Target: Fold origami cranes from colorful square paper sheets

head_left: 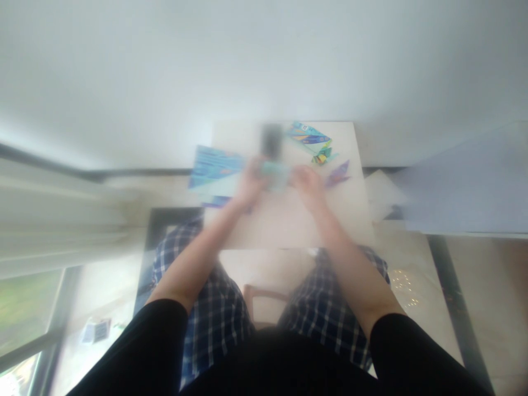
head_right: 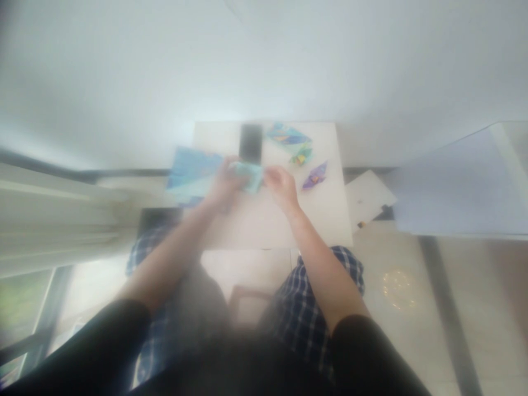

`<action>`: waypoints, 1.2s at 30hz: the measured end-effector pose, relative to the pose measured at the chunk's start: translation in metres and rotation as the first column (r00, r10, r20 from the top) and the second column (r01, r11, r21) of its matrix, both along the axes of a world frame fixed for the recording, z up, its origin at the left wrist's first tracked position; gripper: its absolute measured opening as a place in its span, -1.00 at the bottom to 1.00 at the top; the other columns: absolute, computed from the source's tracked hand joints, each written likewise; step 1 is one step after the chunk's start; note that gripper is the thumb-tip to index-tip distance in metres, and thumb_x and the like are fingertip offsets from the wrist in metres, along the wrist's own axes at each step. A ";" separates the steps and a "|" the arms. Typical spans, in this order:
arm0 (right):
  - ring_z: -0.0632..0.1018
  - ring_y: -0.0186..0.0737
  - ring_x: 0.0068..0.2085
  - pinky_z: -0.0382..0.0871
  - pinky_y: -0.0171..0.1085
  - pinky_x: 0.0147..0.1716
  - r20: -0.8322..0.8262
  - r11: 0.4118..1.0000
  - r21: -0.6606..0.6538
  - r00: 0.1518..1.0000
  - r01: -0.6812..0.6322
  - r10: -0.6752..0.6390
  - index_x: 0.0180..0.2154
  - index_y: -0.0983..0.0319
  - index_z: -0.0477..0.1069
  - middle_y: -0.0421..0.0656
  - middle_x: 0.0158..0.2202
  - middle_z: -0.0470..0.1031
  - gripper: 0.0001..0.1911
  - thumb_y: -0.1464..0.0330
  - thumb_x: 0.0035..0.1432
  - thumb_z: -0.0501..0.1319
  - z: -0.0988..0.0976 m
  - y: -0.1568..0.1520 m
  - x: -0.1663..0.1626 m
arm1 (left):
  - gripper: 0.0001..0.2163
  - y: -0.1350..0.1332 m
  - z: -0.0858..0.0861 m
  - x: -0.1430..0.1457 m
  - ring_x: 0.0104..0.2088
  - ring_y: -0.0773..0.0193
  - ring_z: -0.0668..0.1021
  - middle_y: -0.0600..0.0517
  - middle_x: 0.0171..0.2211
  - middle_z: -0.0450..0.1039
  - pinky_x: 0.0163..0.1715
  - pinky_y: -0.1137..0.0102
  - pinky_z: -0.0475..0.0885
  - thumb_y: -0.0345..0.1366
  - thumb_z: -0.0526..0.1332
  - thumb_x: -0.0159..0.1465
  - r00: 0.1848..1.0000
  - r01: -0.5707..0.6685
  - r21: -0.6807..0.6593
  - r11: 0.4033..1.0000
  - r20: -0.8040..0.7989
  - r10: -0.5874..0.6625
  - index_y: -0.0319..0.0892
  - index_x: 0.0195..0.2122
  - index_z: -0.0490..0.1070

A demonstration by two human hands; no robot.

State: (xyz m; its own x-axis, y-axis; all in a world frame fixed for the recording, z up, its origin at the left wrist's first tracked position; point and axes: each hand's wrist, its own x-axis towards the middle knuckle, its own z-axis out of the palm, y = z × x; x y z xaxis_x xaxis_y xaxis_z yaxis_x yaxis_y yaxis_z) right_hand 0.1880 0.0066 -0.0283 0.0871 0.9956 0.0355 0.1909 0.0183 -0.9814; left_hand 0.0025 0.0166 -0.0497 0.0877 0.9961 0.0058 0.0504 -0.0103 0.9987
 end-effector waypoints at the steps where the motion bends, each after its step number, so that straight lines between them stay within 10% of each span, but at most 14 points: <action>1: 0.59 -0.21 -0.27 0.51 -0.20 -0.18 0.011 1.000 -0.006 1.000 0.006 -0.006 -0.34 0.22 0.47 -0.16 -0.34 0.59 -0.72 0.14 -0.02 0.29 0.001 0.000 0.000 | -0.55 0.000 -0.002 0.000 -0.14 0.23 0.52 0.03 -0.14 0.43 -0.24 0.43 0.47 -0.28 0.31 0.06 1.000 0.011 0.024 1.000 0.000 -0.011 -0.05 -0.02 0.26; 36: 0.61 -0.16 -0.26 0.53 -0.11 -0.14 -0.121 0.973 -0.178 0.984 -0.149 0.129 -0.33 0.23 0.55 -0.13 -0.33 0.62 -0.50 -0.03 -0.18 0.37 0.002 -0.003 -0.002 | -0.78 -0.008 0.009 0.004 -0.27 0.26 0.57 0.07 -0.25 0.55 -0.24 0.41 0.47 -0.22 0.31 0.13 0.970 -0.085 0.015 0.996 -0.228 0.086 -0.11 -0.19 0.45</action>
State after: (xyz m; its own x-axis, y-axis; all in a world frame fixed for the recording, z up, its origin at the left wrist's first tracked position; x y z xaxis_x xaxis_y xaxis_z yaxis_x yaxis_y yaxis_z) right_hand 0.1864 0.0039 -0.0260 -0.0596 0.9864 -0.1532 0.0925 -0.1474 -0.9848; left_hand 0.0063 0.0081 -0.0412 0.0017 1.0000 0.0004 0.2776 -0.0009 0.9607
